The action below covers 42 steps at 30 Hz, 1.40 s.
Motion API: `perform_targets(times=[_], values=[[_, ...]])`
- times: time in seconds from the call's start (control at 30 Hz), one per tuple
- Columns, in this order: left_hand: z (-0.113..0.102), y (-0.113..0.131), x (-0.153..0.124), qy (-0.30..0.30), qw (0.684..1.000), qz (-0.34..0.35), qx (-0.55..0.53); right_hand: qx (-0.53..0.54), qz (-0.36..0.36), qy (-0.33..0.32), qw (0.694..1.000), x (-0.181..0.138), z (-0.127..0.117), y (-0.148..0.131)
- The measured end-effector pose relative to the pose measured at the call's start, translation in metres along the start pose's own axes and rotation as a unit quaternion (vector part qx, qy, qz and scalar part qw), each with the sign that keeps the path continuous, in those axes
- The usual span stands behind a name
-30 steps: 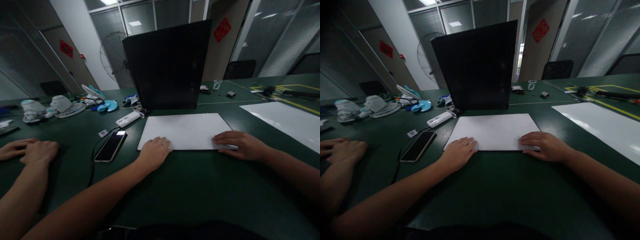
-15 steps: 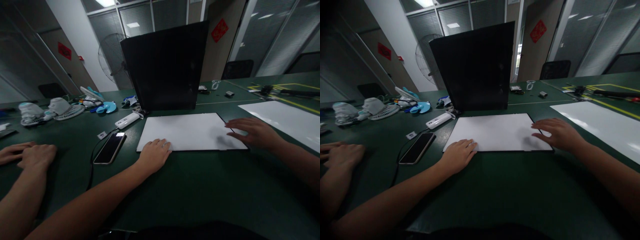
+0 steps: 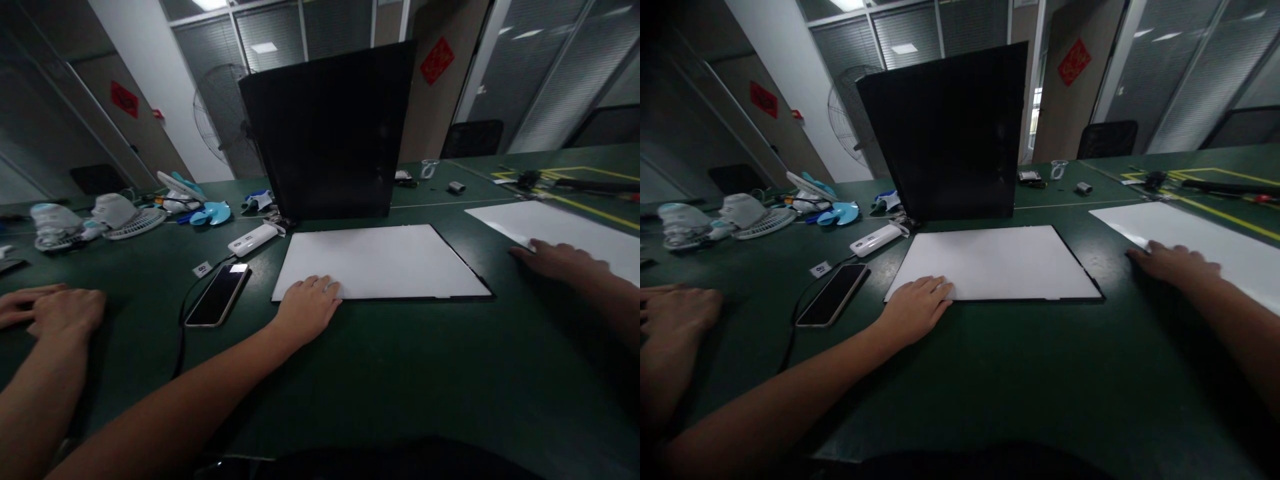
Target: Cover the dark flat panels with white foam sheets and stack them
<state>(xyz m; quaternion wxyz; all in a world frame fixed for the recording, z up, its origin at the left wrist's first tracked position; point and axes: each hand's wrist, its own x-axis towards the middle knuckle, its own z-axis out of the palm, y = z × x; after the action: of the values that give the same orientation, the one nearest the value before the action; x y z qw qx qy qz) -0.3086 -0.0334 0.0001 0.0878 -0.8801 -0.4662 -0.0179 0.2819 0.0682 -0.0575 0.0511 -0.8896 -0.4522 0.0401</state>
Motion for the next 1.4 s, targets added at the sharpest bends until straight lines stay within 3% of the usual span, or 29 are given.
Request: perform_targets(times=[0.4,1.1,1.4], values=[[0.0,0.001,0.0,-0.001,1.0,0.002,0.008,-0.062,-0.058,0.031,0.996,-0.017,-0.011,-0.017],[0.0,0.0,0.0,0.005,1.0,0.0,0.004,-0.11,-0.064,0.051,0.99,-0.016,-0.009,-0.019],[-0.005,0.002,0.001,-0.016,1.0,-0.003,0.004,-0.13,-0.06,0.081,0.986,-0.03,-0.027,-0.016]])
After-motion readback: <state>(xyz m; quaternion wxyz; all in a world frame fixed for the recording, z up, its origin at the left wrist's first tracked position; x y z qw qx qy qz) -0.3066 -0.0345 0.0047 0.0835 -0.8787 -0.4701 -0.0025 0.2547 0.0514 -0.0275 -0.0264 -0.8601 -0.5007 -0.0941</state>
